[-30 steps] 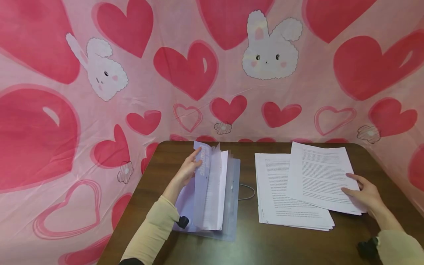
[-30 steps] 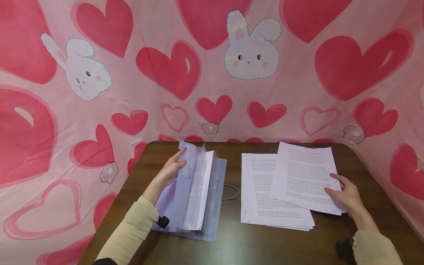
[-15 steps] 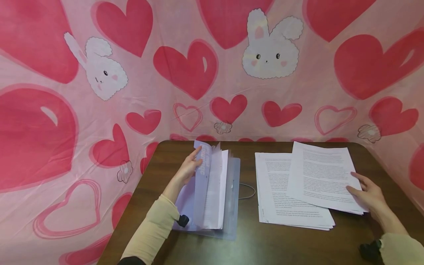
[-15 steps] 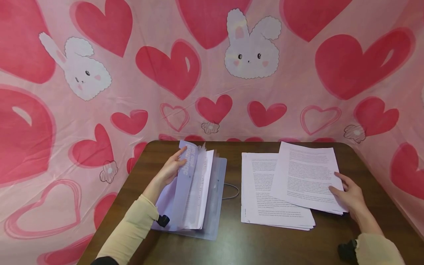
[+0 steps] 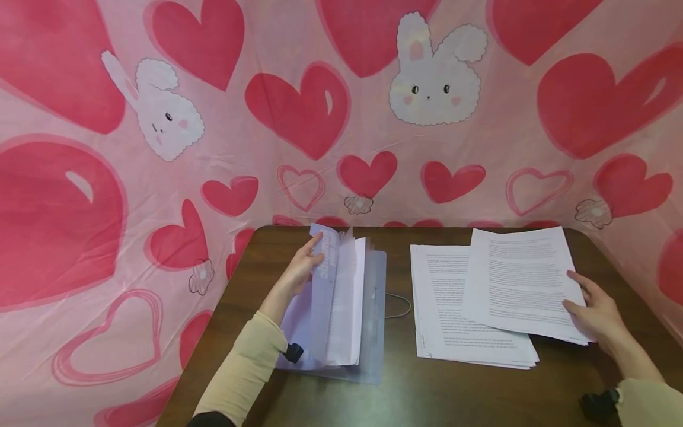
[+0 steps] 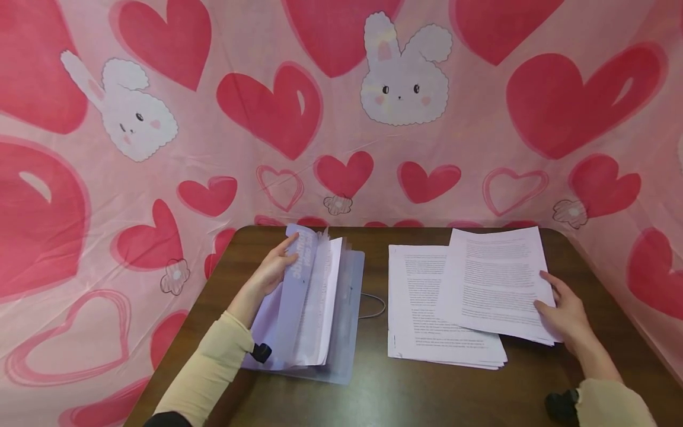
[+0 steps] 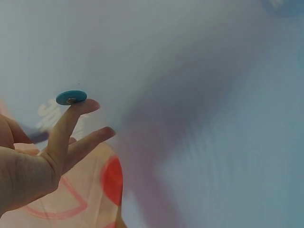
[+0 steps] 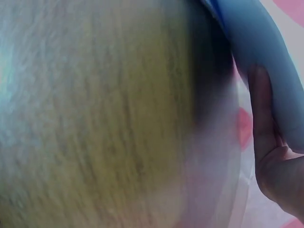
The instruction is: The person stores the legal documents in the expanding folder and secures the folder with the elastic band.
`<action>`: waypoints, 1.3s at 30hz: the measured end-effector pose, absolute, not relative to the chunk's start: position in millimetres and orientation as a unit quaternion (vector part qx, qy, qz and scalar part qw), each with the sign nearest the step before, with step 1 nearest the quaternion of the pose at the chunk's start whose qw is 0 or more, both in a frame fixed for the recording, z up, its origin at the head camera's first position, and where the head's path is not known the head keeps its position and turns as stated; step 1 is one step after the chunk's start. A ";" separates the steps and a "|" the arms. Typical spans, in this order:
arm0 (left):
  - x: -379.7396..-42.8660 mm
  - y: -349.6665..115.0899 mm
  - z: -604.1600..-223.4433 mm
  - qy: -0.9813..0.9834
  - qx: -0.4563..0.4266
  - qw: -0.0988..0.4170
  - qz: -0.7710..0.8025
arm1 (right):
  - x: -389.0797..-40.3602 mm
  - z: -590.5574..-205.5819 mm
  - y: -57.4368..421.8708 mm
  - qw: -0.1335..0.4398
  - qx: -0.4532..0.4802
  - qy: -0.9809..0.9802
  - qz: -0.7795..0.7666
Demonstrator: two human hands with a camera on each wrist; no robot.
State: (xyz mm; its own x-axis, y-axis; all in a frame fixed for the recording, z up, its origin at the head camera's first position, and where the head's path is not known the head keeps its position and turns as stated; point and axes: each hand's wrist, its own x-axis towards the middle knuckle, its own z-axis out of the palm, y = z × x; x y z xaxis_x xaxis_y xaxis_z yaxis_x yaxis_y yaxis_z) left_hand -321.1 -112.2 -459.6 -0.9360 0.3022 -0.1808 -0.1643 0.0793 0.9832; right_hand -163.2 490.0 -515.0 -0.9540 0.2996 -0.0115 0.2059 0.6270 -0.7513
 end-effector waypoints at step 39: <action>-319.6 -112.8 -456.9 0.712 0.052 0.171 0.679 | -156.6 -485.2 434.3 0.067 0.009 -0.793 0.605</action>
State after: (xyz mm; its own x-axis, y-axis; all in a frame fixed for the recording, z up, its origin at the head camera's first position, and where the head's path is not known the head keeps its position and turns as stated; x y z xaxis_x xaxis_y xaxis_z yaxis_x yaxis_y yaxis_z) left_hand -319.6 -112.8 -456.9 -0.9361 0.3066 -0.1723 -0.1572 0.0737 0.9848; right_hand -156.6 434.3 -485.2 -0.9908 0.0662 0.1177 -0.0960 0.2673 -0.9588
